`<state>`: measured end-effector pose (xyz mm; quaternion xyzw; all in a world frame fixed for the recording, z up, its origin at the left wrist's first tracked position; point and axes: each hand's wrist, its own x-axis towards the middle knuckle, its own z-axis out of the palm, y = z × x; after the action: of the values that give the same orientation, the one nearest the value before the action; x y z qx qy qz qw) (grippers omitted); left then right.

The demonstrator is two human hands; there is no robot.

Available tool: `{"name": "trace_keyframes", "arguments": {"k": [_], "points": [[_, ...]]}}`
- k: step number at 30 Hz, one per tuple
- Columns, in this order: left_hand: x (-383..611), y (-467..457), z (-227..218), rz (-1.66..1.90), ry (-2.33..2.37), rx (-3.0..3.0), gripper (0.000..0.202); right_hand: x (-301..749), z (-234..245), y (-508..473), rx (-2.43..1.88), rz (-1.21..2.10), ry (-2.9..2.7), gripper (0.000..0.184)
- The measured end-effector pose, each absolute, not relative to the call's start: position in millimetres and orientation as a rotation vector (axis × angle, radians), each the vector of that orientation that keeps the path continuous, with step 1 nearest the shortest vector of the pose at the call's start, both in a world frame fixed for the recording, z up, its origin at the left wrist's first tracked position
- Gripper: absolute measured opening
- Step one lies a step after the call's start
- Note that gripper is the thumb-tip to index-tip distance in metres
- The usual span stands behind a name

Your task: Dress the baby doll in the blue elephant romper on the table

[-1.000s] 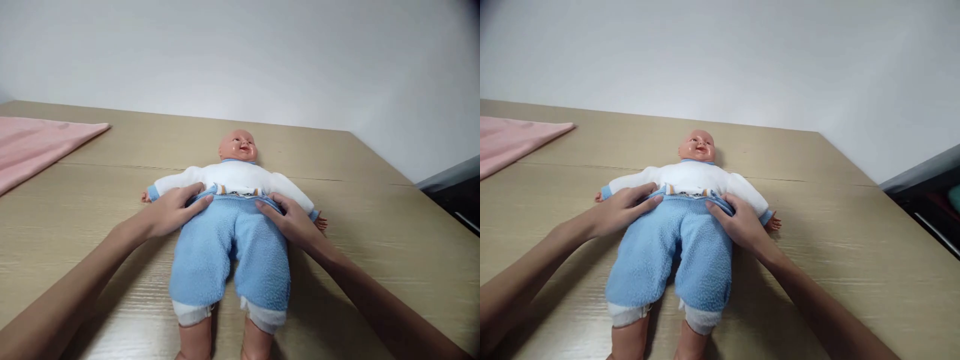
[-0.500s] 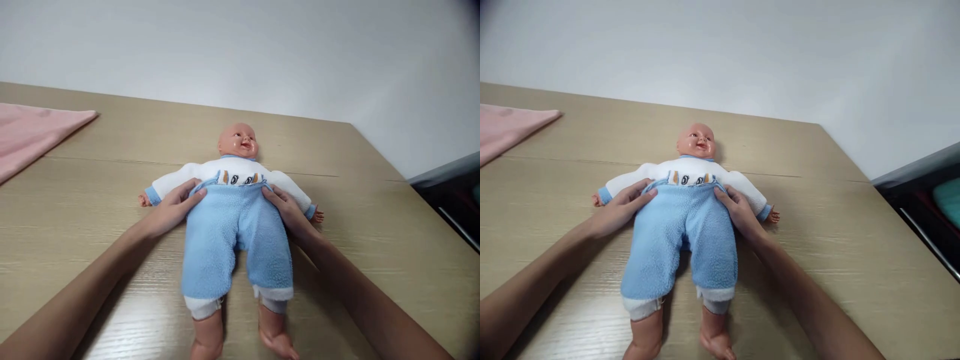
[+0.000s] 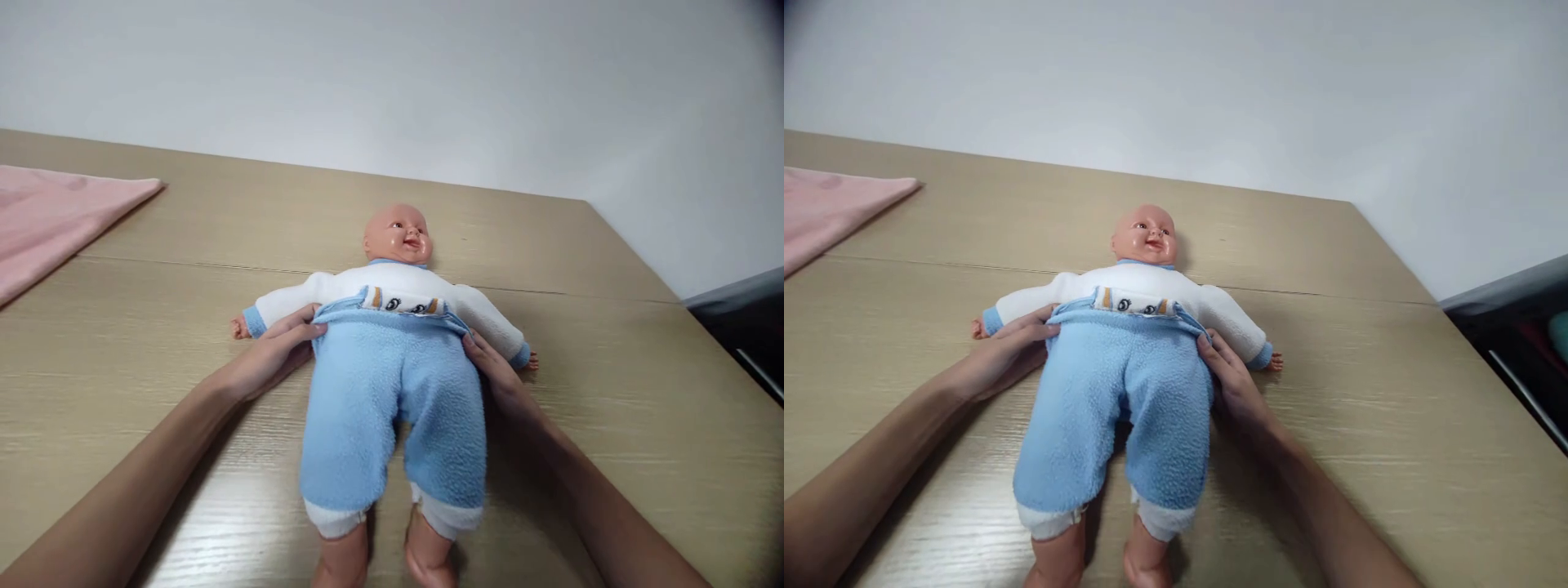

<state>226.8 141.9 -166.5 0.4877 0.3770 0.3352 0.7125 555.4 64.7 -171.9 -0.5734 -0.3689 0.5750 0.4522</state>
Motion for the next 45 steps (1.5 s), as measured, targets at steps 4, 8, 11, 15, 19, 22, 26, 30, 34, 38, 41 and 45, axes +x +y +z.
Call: {"name": "trace_keyframes", "arguments": {"k": [4, 8, 11, 15, 19, 22, 26, 30, 34, 38, 41, 45], "points": [[240, 142, -177, 0.731, 0.669, 0.975, 0.029, 569, -177, 62, -1.361, 1.520, -0.814, 0.051], [234, 143, -180, 0.687, 0.713, 1.180, 0.029, 580, -170, 60, -1.321, 1.429, -0.835, 0.038], [229, 143, -181, 0.665, 0.751, 1.280, 0.034, 578, -163, 63, -1.261, 1.378, -0.823, 0.037], [233, 142, -181, 0.717, 0.762, 1.284, 0.043, 570, -160, 75, -1.269, 1.270, -0.956, 0.036], [244, 140, -181, 0.926, 0.790, 1.204, 0.038, 570, -168, 86, -1.348, 1.098, -1.158, 0.046], [250, 139, -180, 1.033, 0.810, 1.109, 0.035, 570, -174, 86, -1.350, 1.158, -1.171, 0.042], [251, 138, -182, 1.129, 0.854, 1.138, 0.032, 565, -173, 78, -1.205, 1.186, -1.112, 0.025], [251, 140, -186, 1.239, 0.921, 1.209, 0.031, 562, -157, 82, -1.195, 1.069, -1.106, 0.017], [251, 142, -189, 1.313, 0.845, 1.038, 0.035, 561, -143, 107, -1.342, 1.011, -1.304, 0.022], [250, 142, -189, 1.274, 0.869, 1.097, 0.035, 559, -134, 125, -1.567, 0.876, -1.591, 0.026], [252, 139, -185, 1.307, 0.920, 1.253, 0.037, 548, -121, 125, -1.685, 0.423, -1.729, 0.026], [257, 134, -180, 1.423, 0.928, 1.330, 0.034, 507, -87, 132, -1.439, 0.058, -1.957, 0.038]]}}
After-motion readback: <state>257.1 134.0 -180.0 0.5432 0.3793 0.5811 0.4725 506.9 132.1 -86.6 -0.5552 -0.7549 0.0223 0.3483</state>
